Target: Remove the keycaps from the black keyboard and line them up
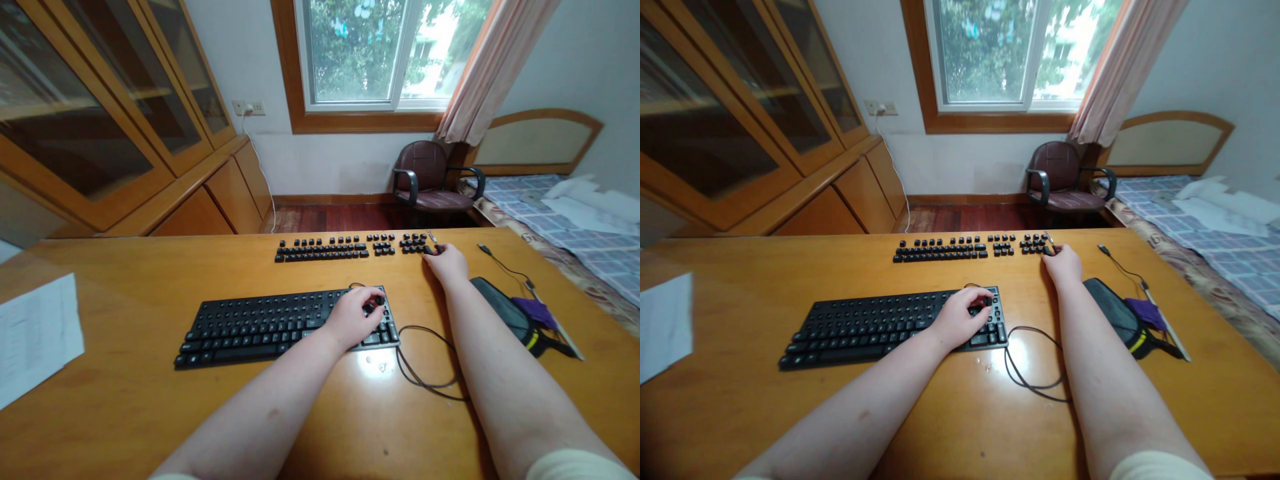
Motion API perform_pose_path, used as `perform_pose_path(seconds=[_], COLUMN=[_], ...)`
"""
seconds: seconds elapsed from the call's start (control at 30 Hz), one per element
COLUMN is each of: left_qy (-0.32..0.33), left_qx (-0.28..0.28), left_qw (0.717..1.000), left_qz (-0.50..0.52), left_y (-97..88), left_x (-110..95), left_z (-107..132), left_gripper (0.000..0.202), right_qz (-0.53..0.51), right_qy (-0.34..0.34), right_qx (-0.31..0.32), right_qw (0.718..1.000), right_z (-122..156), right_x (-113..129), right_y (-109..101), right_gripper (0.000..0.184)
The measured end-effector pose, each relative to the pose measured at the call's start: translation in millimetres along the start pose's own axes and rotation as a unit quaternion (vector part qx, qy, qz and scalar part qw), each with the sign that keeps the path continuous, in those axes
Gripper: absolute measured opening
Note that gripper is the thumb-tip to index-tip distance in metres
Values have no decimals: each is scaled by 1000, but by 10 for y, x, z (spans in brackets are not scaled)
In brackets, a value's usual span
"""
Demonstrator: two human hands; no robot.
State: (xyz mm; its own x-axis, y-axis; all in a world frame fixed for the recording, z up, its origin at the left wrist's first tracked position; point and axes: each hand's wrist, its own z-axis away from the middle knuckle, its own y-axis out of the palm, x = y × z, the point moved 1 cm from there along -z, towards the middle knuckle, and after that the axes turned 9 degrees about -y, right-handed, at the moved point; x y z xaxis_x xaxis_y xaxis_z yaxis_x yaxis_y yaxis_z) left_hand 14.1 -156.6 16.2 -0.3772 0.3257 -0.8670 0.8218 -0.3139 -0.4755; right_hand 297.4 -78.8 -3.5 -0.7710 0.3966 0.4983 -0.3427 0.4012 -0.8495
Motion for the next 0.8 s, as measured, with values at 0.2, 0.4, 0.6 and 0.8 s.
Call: perform_pose_path(seconds=[0.2, 0.4, 0.6, 0.8], left_qy=[-13, -20, -16, -43], left_qx=[-18, -51, -73, -78], left_qw=[1000, 996, 991, 983], left_qz=[22, 69, 106, 161], left_y=[19, 44, 47, 48], left_x=[51, 112, 127, 117], left_z=[-16, -39, -61, -72], left_gripper=[27, 21, 19, 14], right_qz=[-107, -290, -271, -355], right_qy=[-66, -252, -311, -304], right_qx=[-156, 41, 140, 203], right_qw=[980, 922, 900, 860], right_z=[71, 497, 1059, 1207], right_x=[212, 686, 767, 727], right_y=[-392, -712, -416, -176], right_gripper=[42, 42, 27, 26])
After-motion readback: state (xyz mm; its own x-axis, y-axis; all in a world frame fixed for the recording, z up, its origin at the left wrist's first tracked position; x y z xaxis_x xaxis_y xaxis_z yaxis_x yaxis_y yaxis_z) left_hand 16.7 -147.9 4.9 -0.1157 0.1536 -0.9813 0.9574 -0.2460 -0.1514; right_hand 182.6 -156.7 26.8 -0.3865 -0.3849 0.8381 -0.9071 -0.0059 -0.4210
